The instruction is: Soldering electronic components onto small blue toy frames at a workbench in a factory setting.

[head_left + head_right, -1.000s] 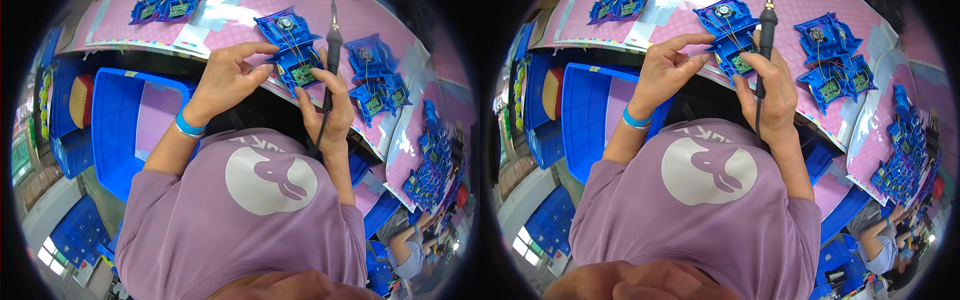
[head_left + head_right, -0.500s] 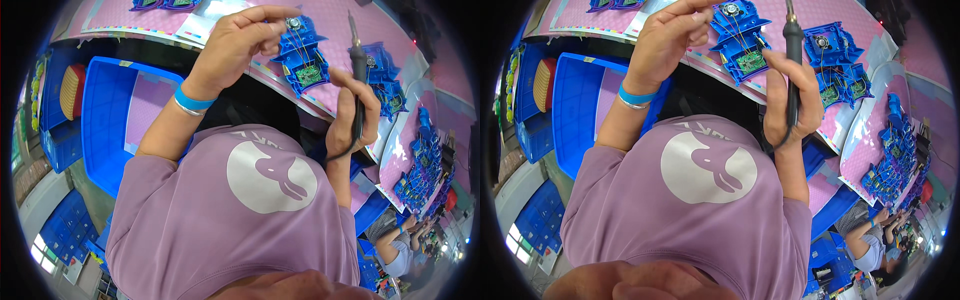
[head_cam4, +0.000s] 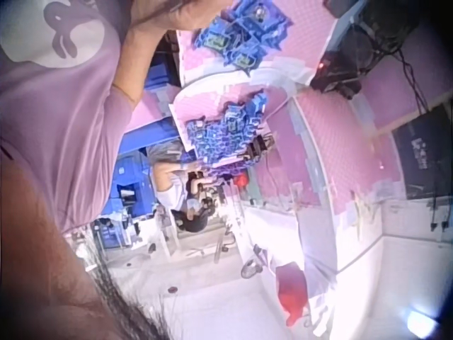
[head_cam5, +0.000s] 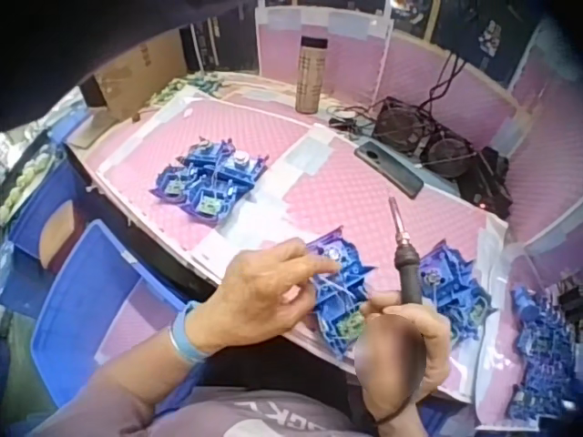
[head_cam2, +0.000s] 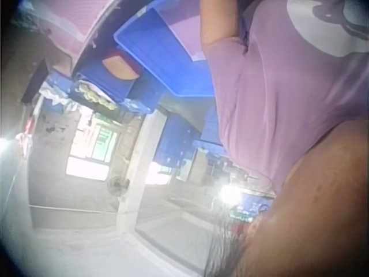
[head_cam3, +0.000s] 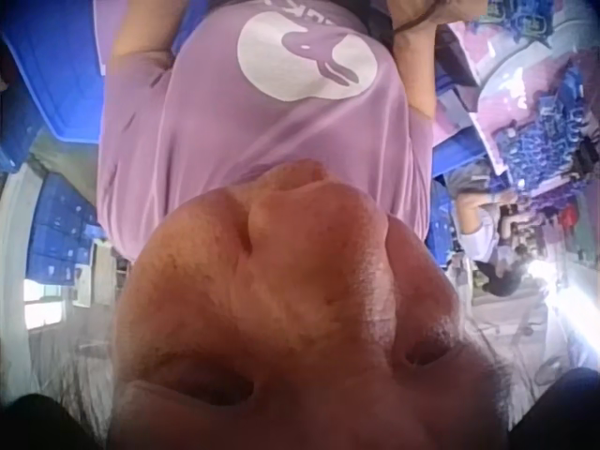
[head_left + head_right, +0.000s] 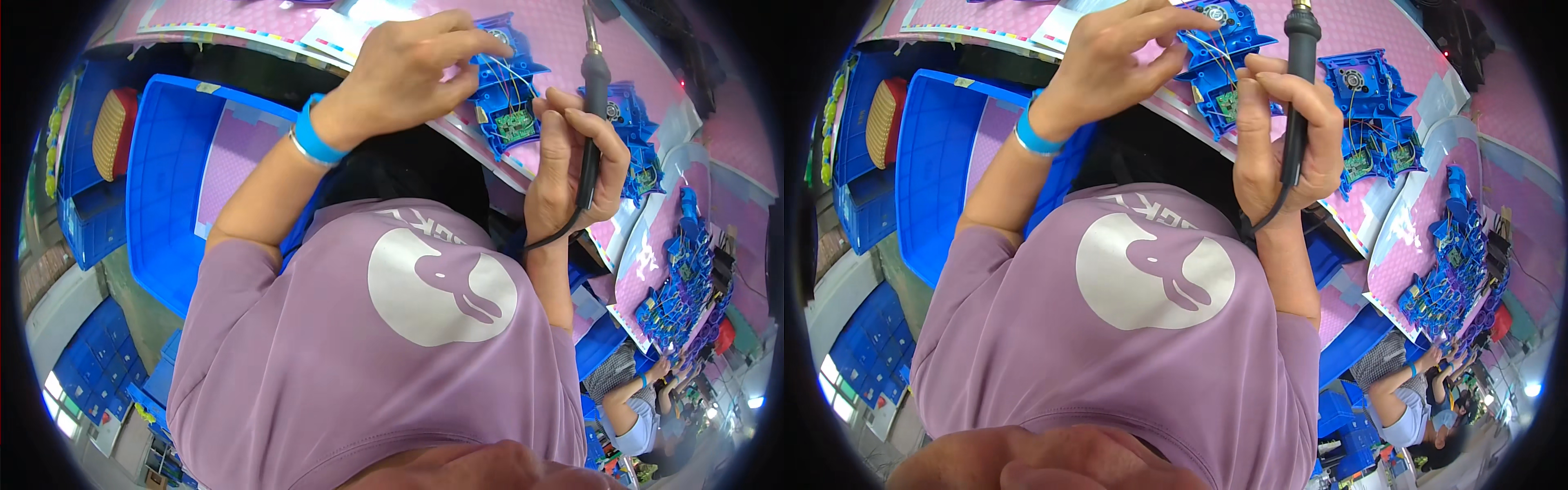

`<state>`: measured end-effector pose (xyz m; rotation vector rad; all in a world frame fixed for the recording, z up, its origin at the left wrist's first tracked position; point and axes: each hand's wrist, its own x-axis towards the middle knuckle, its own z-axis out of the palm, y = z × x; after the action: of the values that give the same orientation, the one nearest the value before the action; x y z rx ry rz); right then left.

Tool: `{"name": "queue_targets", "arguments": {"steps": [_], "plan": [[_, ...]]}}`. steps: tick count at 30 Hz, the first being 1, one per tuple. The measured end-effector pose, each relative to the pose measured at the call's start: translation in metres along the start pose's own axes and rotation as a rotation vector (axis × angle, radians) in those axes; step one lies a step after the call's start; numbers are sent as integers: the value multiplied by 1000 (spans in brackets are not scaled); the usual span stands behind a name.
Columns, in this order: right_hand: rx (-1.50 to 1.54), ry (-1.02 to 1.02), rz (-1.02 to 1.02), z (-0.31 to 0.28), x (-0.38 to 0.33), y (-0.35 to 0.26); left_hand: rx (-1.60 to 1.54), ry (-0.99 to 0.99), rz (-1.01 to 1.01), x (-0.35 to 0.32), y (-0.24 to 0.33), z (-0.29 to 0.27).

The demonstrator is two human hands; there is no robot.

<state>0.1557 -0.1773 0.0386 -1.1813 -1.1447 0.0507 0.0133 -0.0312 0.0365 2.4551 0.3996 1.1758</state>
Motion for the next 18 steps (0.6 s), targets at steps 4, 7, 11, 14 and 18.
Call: {"name": "queue_targets", "arguments": {"steps": [4,7,11,14,18], "plan": [[34,-12,80,-9,0,-8,16,-192,238,9,-24,-1],[61,8,141,-17,-4,-14,-24,-269,-61,7,-7,-9],[-20,-140,109,-35,-9,-14,-266,-385,-233,-20,-5,-23],[-27,-248,48,-44,-13,-12,-651,-134,-612,-27,7,-20],[-47,-290,5,-41,-11,-16,-1080,-40,-793,-41,-13,-22]]}}
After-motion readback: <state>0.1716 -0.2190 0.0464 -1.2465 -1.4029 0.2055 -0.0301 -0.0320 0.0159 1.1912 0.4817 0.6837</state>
